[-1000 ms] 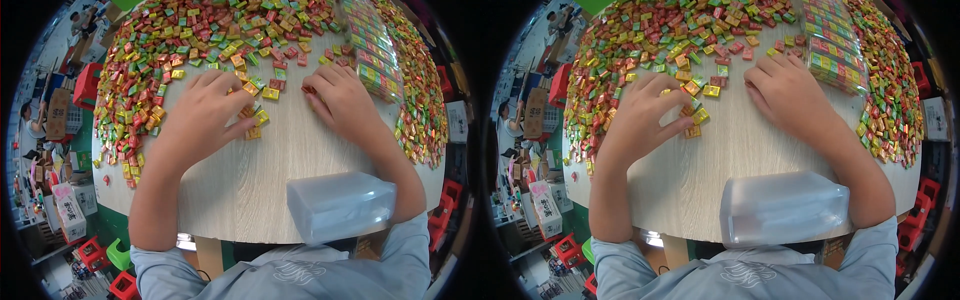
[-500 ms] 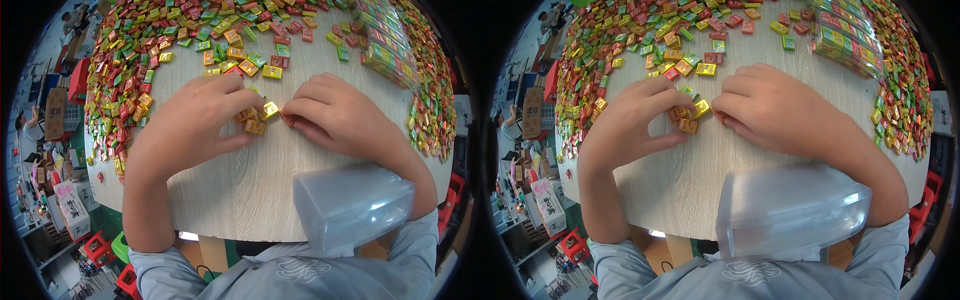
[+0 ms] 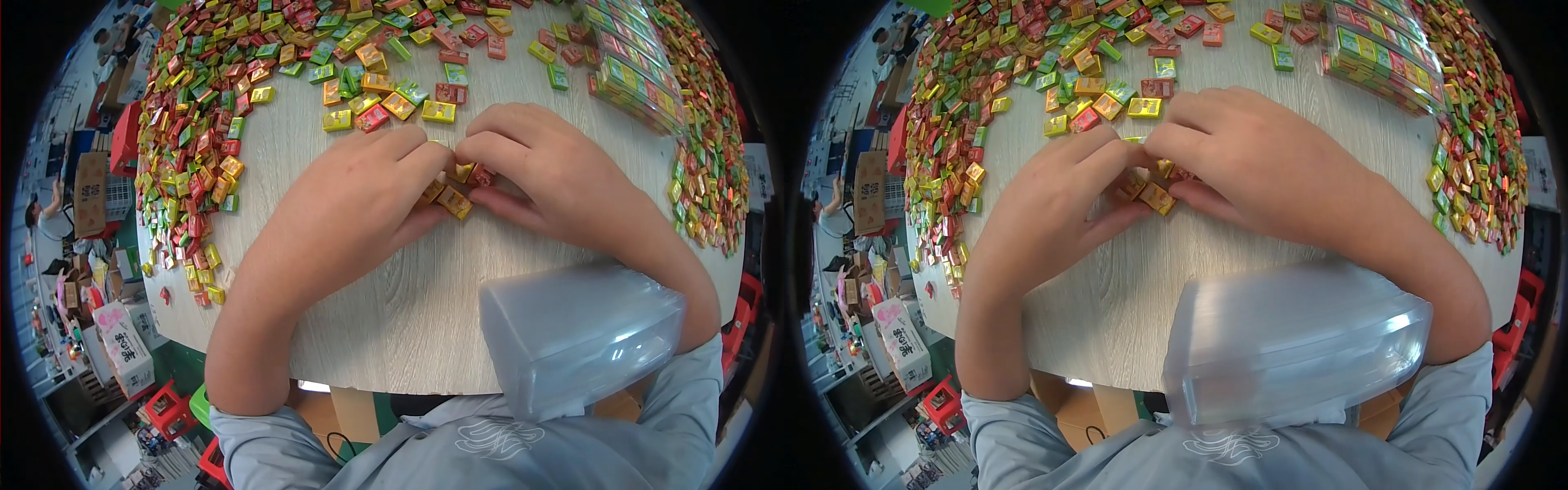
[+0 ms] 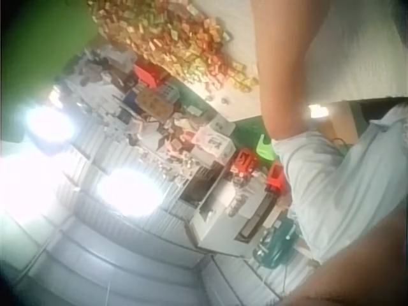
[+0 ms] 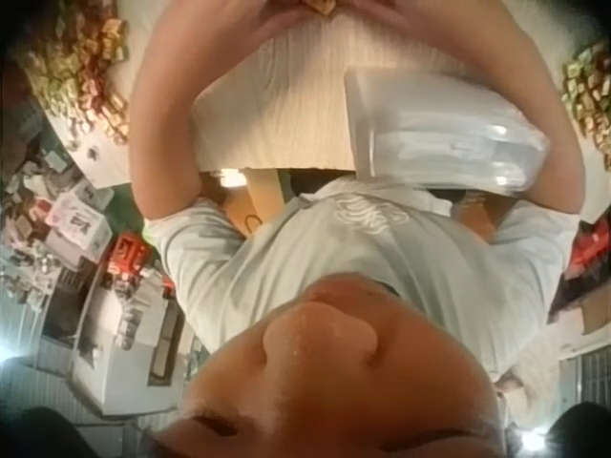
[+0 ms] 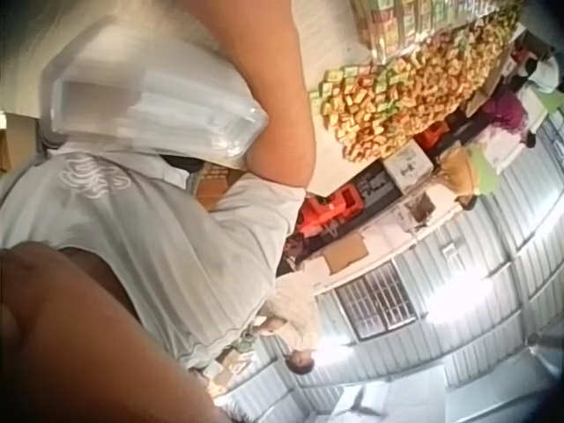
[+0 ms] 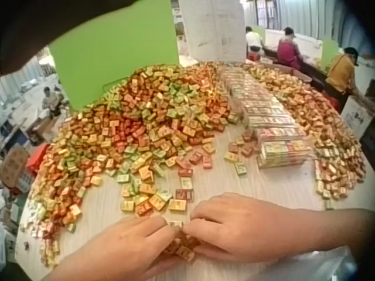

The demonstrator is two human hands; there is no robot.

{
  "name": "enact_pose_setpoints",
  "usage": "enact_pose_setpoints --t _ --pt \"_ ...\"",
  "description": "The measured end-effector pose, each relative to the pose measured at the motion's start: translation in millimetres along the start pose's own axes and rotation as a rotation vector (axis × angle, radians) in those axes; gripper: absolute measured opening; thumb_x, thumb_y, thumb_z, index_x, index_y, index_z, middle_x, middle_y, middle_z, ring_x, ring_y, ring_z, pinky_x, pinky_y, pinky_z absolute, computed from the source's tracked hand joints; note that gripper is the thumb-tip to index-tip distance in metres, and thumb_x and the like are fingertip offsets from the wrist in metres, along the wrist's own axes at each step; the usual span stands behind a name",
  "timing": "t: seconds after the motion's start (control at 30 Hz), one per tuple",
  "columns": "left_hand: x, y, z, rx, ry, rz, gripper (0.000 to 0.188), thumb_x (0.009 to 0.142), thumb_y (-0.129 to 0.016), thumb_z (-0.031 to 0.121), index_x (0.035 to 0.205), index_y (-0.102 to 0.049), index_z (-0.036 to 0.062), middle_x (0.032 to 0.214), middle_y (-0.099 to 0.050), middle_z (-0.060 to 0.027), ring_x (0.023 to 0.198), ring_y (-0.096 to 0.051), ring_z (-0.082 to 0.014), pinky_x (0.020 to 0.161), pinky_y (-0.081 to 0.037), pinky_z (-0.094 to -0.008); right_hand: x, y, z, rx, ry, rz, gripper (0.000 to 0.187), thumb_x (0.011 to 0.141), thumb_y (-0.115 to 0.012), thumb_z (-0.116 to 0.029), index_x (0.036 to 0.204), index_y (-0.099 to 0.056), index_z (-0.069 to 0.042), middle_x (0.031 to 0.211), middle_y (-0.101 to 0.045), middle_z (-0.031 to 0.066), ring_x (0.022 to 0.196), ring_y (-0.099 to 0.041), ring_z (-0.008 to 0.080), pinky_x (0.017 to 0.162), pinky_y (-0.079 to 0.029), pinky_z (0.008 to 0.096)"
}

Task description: Sorting small colorful packets and placing them into a clear plastic container in a specific order or count.

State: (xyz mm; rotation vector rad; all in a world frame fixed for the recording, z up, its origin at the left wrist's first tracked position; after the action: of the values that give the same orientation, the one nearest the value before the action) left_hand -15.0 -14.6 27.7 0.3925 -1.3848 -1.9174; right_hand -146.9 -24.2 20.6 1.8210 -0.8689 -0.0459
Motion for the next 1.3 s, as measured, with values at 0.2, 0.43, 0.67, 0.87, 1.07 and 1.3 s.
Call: enact_pose_setpoints --t 0.2,0.43,0.67,0.87,1.07,1.3 --pt "-1 2 -7 -0.042 0.029 -0.051 0.028 0.082 -0.083 0.014 0.101 -0.065 0.006 0.09 -0.063 -0.009 0.085 -0.066 -0.031 0.077 -0.051 -0.0431 -2 -4 -1 -0.058 0.069 -0.052 0.027 0.082 -0.082 -0.011 0.106 -0.069 -0.007 0.108 -0.065 0.0091 0.1 -0.064 0.0325 0.087 -0.052 0.0436" --pt "-2 2 -3 0.061 -0.002 -0.033 0.024 0.083 -0.083 0.015 0.099 -0.066 0.0079 0.09 -0.064 -0.0076 0.085 -0.067 -0.03 0.076 -0.052 -0.0425 -5 3 -4 -0.03 0.187 -0.099 0.024 0.077 -0.081 -0.007 0.096 -0.067 -0.009 0.109 -0.067 0.0042 0.096 -0.063 0.0285 0.086 -0.051 0.0415" --pt "-4 -1 -9 0.041 0.041 -0.11 0.027 0.083 -0.083 0.018 0.099 -0.065 0.0071 0.088 -0.065 -0.0082 0.084 -0.066 -0.0304 0.075 -0.051 -0.0413 -7 4 -5 -0.007 0.195 -0.126 0.028 0.075 -0.081 -0.009 0.098 -0.065 -0.009 0.112 -0.067 0.0055 0.1 -0.063 0.0294 0.089 -0.051 0.0415" --pt "-10 19 -12 0.133 0.095 -0.086 0.036 0.079 -0.085 0.021 0.107 -0.066 0.0077 0.092 -0.065 -0.0101 0.086 -0.066 -0.0313 0.078 -0.051 -0.0431 -4 -1 -14 -0.103 0.13 -0.168 0.055 0.073 -0.087 -0.024 0.12 -0.064 -0.009 0.115 -0.067 0.0084 0.105 -0.063 0.0307 0.094 -0.05 0.0419" --pt "-1 5 -7 0.169 0.061 0.007 0.045 0.079 -0.084 0.018 0.121 -0.069 0.0107 0.103 -0.064 -0.0117 0.096 -0.067 -0.0324 0.082 -0.053 -0.0446 -3 -11 -21 -0.155 0.195 -0.155 0.054 0.073 -0.086 -0.029 0.12 -0.065 -0.011 0.106 -0.064 0.0064 0.098 -0.062 0.0281 0.089 -0.051 0.0411" --pt "-5 11 -17 0.028 0.051 -0.069 0.034 0.08 -0.083 0.015 0.111 -0.07 0.0087 0.099 -0.064 -0.0099 0.094 -0.067 -0.0306 0.078 -0.053 -0.0424 -4 -16 -20 -0.091 0.234 -0.123 0.043 0.075 -0.084 -0.023 0.113 -0.068 -0.012 0.104 -0.061 0.0059 0.094 -0.062 0.0276 0.083 -0.053 0.0417"
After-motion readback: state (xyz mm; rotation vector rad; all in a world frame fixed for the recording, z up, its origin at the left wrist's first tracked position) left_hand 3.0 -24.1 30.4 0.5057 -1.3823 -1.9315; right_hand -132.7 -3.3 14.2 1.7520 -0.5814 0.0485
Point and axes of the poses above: each hand's wrist, its own x-axis towards the middle knuckle, its own y-axis out of the back of the hand, z = x × y, the point moved 8 cm from there along x, towards the middle knuckle
